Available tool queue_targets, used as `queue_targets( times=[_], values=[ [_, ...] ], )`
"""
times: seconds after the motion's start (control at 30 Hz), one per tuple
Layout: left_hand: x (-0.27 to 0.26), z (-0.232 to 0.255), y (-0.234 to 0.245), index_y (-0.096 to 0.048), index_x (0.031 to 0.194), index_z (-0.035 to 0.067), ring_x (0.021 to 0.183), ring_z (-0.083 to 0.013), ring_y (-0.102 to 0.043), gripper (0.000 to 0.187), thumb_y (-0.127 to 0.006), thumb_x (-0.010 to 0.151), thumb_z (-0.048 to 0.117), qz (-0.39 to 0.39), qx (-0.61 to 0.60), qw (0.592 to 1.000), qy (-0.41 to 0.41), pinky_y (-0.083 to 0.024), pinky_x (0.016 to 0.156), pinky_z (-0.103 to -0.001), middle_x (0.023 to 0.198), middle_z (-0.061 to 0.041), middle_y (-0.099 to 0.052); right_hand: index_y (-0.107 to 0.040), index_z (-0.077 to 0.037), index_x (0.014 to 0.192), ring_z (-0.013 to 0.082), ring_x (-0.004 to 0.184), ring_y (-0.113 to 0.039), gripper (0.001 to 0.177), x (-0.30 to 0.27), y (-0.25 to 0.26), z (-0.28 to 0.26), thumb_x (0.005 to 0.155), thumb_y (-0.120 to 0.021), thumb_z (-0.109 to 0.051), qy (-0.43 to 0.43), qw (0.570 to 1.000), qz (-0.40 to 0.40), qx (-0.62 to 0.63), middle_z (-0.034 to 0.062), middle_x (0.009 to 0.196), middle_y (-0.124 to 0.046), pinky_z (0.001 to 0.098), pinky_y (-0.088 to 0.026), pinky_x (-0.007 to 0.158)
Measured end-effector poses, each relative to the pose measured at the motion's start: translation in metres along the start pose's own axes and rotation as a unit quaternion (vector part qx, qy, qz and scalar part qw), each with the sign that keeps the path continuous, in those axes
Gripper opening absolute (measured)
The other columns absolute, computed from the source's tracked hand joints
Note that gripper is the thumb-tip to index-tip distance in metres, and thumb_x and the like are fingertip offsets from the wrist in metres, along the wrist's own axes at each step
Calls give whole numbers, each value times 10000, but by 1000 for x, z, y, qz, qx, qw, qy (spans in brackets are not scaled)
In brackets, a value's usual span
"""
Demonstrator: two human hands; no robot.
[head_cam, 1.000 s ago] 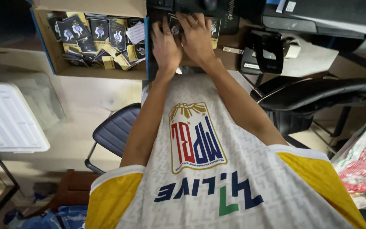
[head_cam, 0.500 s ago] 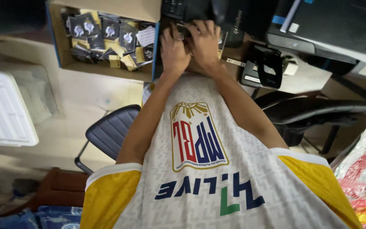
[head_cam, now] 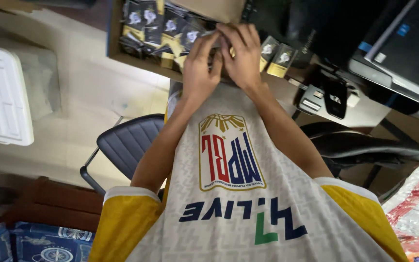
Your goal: The person is seen picking up small vouchers from a box, inspecting them and then sorting them on a table in an office environment.
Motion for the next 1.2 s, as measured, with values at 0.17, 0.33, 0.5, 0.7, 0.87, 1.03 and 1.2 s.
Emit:
queue_targets(
  times=[0.17, 0.33, 0.5, 0.7, 0.87, 1.03, 1.2],
  values=[
    [5, -51, 60, -619, 1331, 46, 1132, -413, -671, 355, -660, 980, 79, 16, 40, 997, 61, -557, 953, -459, 1280, -186, -656, -679, -81, 1275, 341, 1042, -652, 328, 22, -58, -42, 960, -712, 6, -8, 998, -45, 54, 124, 1155, -678, 438, -556, 900],
    [-1, -110, 103, -593, 1339, -22, 1135, -452, -634, 411, -677, 951, 85, -15, 118, 990, 81, -527, 967, -488, 1294, -249, -632, -672, -78, 1298, 358, 1017, -664, 347, 28, -130, -58, 955, -710, -37, -72, 985, -152, 49, 139, 1141, -683, 461, -553, 845],
    [-1, -140, 126, -538, 1376, -112, 1213, -488, -578, 493, -636, 916, 34, -44, 154, 986, 41, -482, 1048, -500, 1355, -307, -580, -654, -66, 1297, 351, 1121, -653, 463, 33, -179, -78, 842, -731, -39, 3, 984, -180, -10, 95, 1258, -677, 428, -558, 937],
    [-3, -169, 140, -536, 1391, -97, 1282, -483, -554, 448, -618, 975, 47, -85, 172, 981, 22, -473, 1089, -486, 1424, -299, -541, -623, -37, 1406, 341, 1232, -560, 598, 37, -215, -86, 828, -767, -94, 54, 982, -172, -61, 88, 1449, -594, 486, -477, 1044],
    [-8, -185, 131, -516, 1372, -133, 1315, -490, -512, 518, -645, 904, 47, -110, 220, 969, -21, -436, 1117, -493, 1436, -342, -505, -533, -34, 1485, 350, 1267, -477, 667, 33, -238, -77, 859, -741, -138, 72, 971, -164, -157, 124, 1529, -484, 480, -417, 1027],
    [-12, -192, 125, -453, 1420, -194, 1369, -499, -459, 639, -638, 841, 4, -137, 237, 962, -19, -404, 1165, -491, 1452, -378, -467, -437, 7, 1560, 332, 1282, -455, 698, 34, -255, -64, 947, -723, -167, 44, 962, -162, -214, 144, 1623, -376, 455, -391, 1054],
    [-10, -182, 128, -428, 1416, -210, 1353, -513, -452, 707, -656, 782, 3, -134, 251, 958, -31, -414, 1118, -497, 1452, -392, -461, -443, -3, 1548, 320, 1226, -465, 687, 42, -267, -49, 970, -755, -205, 19, 972, -113, -204, 126, 1551, -489, 474, -386, 1005]
  ],
)
Point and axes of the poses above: each hand's wrist, its own x-axis towards the middle knuckle, its own y-axis out of the back of the hand, z = x × y, the point moved 6 cm from there along x, towards the middle knuckle
